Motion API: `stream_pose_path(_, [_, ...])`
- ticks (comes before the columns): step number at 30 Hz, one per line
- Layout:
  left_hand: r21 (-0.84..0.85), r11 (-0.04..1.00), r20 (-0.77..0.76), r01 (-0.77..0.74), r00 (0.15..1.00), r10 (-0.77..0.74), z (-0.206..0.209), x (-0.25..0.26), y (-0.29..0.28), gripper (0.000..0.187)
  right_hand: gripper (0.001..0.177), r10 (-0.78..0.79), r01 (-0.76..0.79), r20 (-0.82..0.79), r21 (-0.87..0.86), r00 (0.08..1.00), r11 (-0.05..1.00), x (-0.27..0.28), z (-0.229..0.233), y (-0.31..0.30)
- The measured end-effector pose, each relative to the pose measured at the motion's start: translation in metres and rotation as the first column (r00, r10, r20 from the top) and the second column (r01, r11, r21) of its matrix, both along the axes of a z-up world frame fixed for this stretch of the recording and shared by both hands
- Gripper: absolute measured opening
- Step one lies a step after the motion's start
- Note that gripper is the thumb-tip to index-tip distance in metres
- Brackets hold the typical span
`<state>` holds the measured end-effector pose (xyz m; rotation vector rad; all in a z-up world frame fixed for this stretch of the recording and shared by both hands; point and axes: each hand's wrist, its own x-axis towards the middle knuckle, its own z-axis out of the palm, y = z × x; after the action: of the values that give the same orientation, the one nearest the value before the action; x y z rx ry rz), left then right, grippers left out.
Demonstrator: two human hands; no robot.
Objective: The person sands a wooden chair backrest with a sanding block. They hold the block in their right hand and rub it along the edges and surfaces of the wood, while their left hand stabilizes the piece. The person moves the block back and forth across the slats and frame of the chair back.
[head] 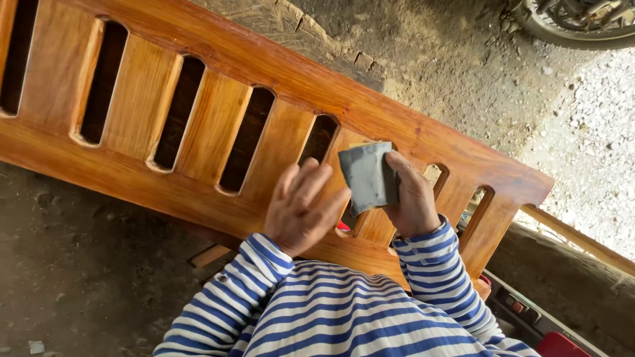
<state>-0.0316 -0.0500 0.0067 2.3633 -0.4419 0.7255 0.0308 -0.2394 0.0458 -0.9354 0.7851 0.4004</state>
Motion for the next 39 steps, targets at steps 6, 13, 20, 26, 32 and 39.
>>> stream_pose_path(6, [0.023,0.999,0.119,0.032,0.992,-0.034,0.017,0.011,-0.008,0.025,0.023,-0.002,0.003,-0.050,0.018,0.999,1.000,-0.014,0.003,0.012])
stream_pose_path(13, [-0.211,0.977,-0.126,-0.014,0.992,-0.013,0.018,0.009,-0.019,0.011,0.055,0.434,-0.176,0.486,-0.489,0.758,0.855,-0.014,0.015,-0.022])
stream_pose_path(20, [-0.586,0.740,-0.525,-0.330,0.850,-0.036,0.056,0.019,-0.076,0.013,0.031,0.514,0.164,0.544,-0.776,0.663,0.609,-0.012,-0.005,-0.020])
stream_pose_path(26, [-0.490,0.844,-0.603,-0.217,0.784,-0.149,0.050,0.014,-0.083,0.010,0.030,0.635,0.292,0.398,-0.917,0.662,0.271,0.017,-0.038,-0.031])
stream_pose_path(32, [-0.275,0.943,-0.307,-0.189,0.946,0.100,0.043,0.039,0.001,0.025,0.034,0.775,0.292,-0.033,-0.916,0.631,-0.276,0.059,-0.060,-0.084])
stream_pose_path(39, [0.239,0.813,-0.234,-0.531,0.781,0.579,0.017,0.064,0.183,0.030,0.044,0.755,0.306,-0.242,-0.807,0.610,-0.506,0.069,-0.120,-0.163])
